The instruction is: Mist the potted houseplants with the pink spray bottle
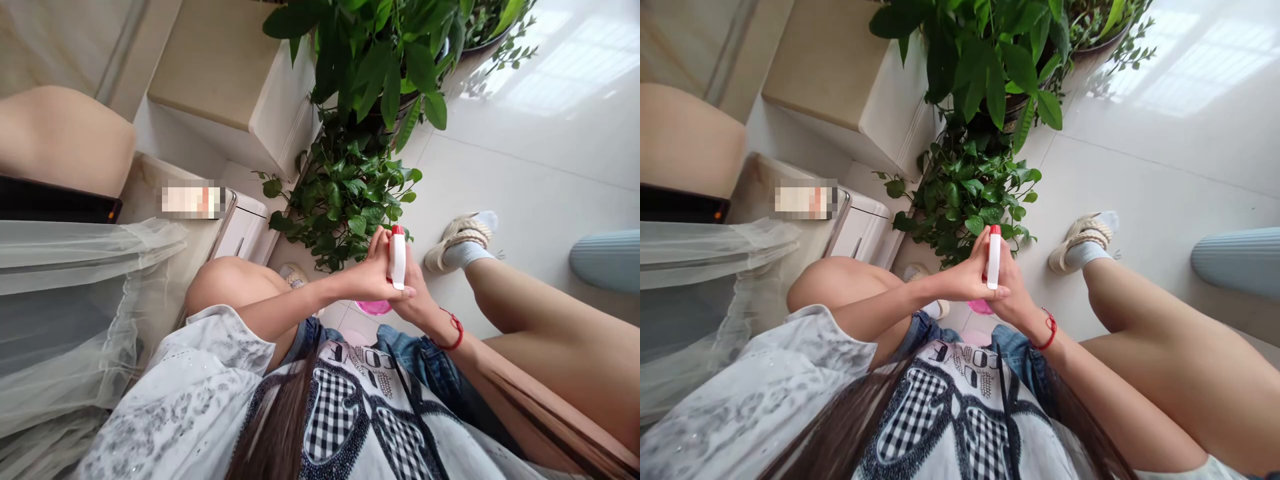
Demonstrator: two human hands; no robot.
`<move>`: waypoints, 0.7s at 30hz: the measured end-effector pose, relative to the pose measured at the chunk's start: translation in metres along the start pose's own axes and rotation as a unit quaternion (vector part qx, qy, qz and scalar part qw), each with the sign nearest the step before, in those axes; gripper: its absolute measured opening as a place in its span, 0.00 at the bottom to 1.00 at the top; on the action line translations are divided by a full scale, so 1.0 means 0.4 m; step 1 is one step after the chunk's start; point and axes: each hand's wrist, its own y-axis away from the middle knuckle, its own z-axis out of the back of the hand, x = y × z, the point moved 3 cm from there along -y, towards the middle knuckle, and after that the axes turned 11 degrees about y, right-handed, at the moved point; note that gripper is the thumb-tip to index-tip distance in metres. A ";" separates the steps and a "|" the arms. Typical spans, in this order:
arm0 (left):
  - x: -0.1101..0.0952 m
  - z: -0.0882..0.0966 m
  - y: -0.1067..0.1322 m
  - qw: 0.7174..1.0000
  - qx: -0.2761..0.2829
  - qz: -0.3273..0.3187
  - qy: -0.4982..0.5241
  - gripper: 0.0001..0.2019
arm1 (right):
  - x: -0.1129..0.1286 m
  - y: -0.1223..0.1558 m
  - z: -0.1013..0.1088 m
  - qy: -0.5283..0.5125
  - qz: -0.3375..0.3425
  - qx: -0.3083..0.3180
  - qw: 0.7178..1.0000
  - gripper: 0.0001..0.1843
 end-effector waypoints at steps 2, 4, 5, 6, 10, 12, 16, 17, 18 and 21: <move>0.007 -0.002 0.002 1.000 0.005 0.003 -0.008 0.70 | -0.004 0.006 0.002 0.006 -0.003 0.029 1.000 0.39; 0.011 -0.006 0.004 1.000 -0.003 -0.001 -0.010 0.69 | -0.007 0.012 0.010 0.001 -0.024 0.050 0.998 0.39; 0.012 -0.010 0.005 1.000 -0.007 -0.003 -0.009 0.69 | -0.009 0.014 0.017 -0.006 -0.039 0.059 0.997 0.40; 0.013 -0.015 0.007 1.000 -0.011 -0.003 -0.005 0.69 | -0.012 0.015 0.026 -0.015 -0.055 0.067 0.996 0.41; 0.018 -0.027 0.012 0.996 -0.080 0.040 0.019 0.59 | -0.045 -0.012 0.101 -0.030 -0.132 0.062 0.989 0.36; 0.024 -0.024 0.011 0.987 -0.143 0.068 0.023 0.48 | -0.074 -0.050 0.160 -0.007 -0.158 0.034 0.987 0.27; 0.050 -0.028 0.005 0.973 -0.186 0.136 0.018 0.27 | -0.137 -0.144 0.271 -0.021 -0.195 0.031 0.980 0.22; 0.058 -0.036 0.004 0.976 -0.161 0.146 0.011 0.25 | -0.150 -0.165 0.294 -0.012 -0.207 0.034 0.978 0.21; 0.065 -0.047 0.005 0.980 -0.131 0.153 0.004 0.23 | -0.159 -0.185 0.312 -0.001 -0.210 0.041 0.977 0.21; 0.089 -0.090 0.021 0.985 -0.024 0.169 -0.015 0.23 | -0.174 -0.229 0.345 0.038 -0.206 0.060 0.976 0.19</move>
